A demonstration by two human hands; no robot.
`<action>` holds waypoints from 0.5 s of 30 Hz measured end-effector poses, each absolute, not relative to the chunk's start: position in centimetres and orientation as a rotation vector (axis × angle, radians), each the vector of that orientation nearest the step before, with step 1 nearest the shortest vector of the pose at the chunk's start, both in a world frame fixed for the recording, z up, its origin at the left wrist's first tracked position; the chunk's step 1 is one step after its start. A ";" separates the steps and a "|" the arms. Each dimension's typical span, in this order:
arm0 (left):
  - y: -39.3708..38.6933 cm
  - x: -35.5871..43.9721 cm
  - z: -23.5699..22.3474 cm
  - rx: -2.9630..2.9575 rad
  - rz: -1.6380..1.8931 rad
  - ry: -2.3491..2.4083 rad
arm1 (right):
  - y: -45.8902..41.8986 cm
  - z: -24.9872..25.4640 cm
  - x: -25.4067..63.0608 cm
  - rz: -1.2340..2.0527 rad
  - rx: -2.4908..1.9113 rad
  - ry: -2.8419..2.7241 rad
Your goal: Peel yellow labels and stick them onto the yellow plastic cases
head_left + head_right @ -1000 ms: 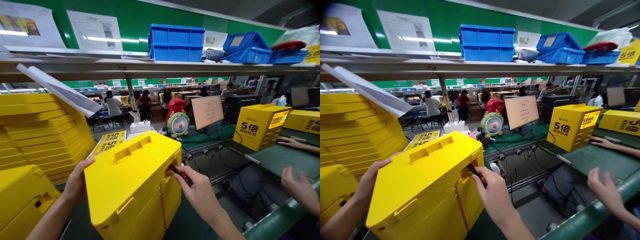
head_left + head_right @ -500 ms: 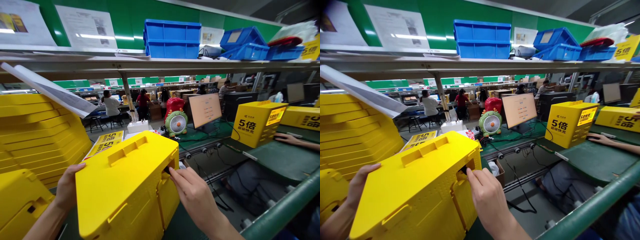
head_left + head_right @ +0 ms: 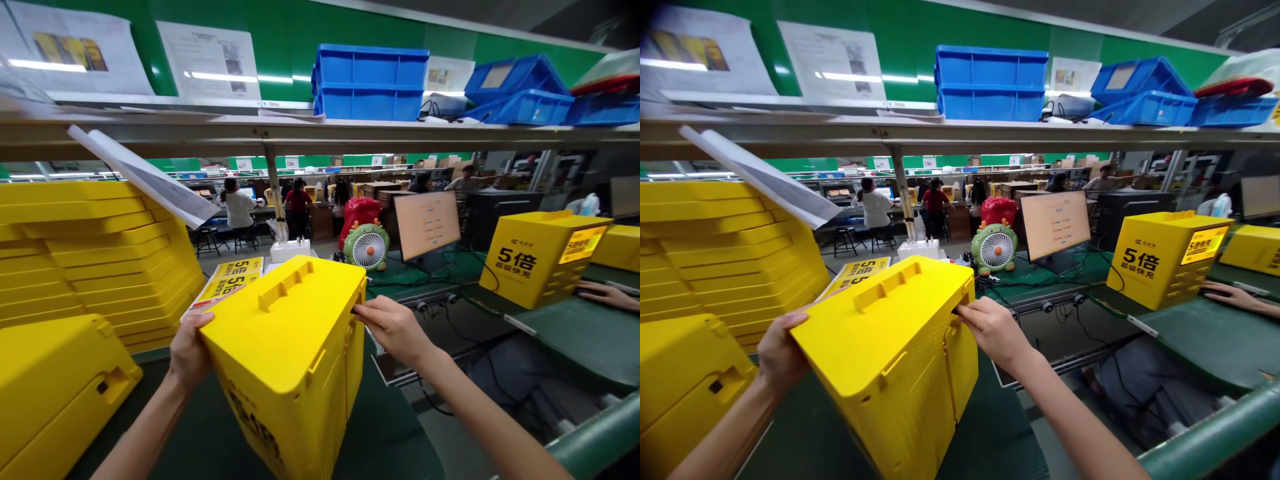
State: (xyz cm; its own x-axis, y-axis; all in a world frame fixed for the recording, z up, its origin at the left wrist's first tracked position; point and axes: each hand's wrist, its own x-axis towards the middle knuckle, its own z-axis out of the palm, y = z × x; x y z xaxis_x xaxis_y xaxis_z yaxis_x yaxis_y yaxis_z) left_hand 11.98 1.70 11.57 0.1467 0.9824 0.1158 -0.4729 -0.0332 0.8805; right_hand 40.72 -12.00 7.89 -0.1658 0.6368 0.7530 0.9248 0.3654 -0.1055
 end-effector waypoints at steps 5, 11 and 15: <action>1.4 10.6 11.1 1.009 1.386 0.721 | -10.3 7.5 41.4 -0.396 -1.268 -1.890; 0.5 11.0 10.8 1.076 1.392 0.750 | -8.8 7.5 40.4 -0.316 -1.409 -1.709; -1.3 11.1 10.8 1.001 1.339 0.826 | -12.5 4.9 35.0 -0.180 -1.482 -1.394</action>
